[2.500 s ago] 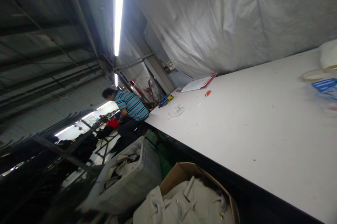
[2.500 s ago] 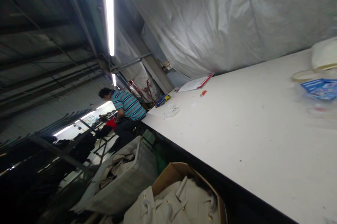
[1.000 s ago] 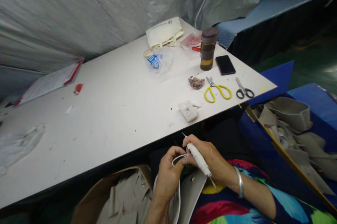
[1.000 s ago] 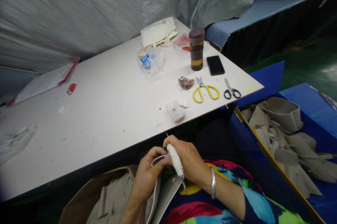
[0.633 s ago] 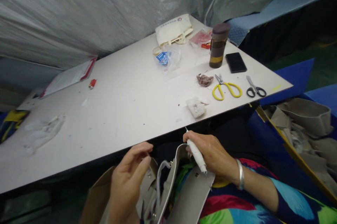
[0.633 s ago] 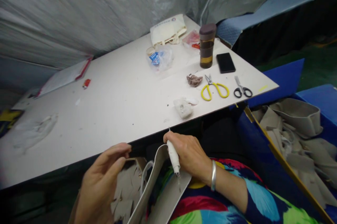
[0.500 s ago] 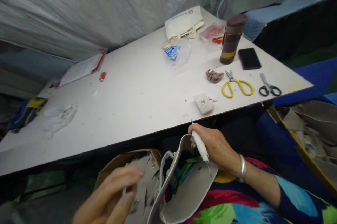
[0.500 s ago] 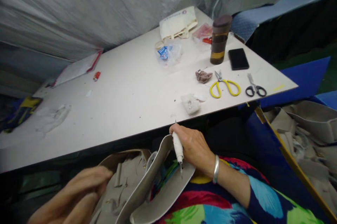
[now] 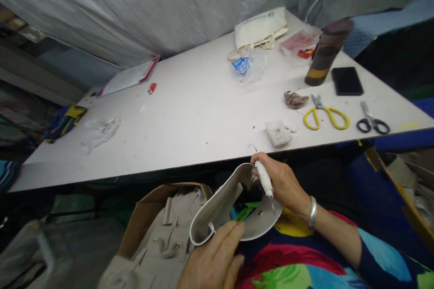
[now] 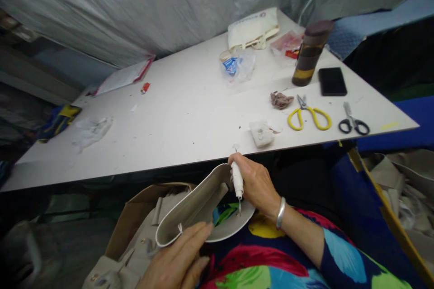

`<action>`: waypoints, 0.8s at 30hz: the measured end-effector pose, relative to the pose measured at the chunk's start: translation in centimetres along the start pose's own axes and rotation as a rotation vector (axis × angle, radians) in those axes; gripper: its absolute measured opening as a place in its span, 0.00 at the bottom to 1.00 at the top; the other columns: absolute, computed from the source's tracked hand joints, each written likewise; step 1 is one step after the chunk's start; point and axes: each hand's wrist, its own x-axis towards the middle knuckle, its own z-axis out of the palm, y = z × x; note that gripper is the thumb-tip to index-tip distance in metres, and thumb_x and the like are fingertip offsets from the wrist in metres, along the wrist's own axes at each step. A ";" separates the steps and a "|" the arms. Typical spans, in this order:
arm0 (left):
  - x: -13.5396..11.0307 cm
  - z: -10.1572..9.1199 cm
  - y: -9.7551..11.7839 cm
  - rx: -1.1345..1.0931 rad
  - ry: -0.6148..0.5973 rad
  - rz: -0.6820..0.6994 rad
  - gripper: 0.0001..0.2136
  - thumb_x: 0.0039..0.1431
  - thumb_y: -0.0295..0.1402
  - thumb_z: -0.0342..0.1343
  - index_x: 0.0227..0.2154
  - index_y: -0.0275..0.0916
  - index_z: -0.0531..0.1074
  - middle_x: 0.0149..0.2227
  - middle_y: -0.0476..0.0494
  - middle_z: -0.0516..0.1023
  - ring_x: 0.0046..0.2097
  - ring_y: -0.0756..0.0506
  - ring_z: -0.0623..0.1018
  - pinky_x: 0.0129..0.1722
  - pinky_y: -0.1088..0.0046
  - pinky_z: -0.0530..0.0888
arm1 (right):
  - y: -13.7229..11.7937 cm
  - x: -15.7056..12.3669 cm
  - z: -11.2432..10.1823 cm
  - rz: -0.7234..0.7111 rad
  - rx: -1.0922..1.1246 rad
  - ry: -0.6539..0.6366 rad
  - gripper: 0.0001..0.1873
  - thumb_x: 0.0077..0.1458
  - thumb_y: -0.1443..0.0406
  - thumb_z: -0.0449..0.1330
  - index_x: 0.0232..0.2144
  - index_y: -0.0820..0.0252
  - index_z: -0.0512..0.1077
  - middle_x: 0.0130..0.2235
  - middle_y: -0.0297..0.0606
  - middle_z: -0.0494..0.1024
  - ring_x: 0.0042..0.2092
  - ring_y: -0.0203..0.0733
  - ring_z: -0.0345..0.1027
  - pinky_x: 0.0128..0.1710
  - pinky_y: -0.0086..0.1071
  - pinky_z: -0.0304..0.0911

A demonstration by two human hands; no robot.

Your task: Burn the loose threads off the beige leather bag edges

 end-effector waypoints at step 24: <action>1.6 0.0 -3.6 -0.009 0.995 -0.093 0.09 0.64 0.28 0.59 0.27 0.40 0.73 0.34 0.49 0.77 0.35 0.47 0.76 0.36 0.70 0.71 | 1.3 -1.5 -3.4 0.176 0.016 0.216 0.12 0.69 0.53 0.58 0.46 0.52 0.68 0.28 0.28 0.72 0.27 0.38 0.67 0.28 0.29 0.57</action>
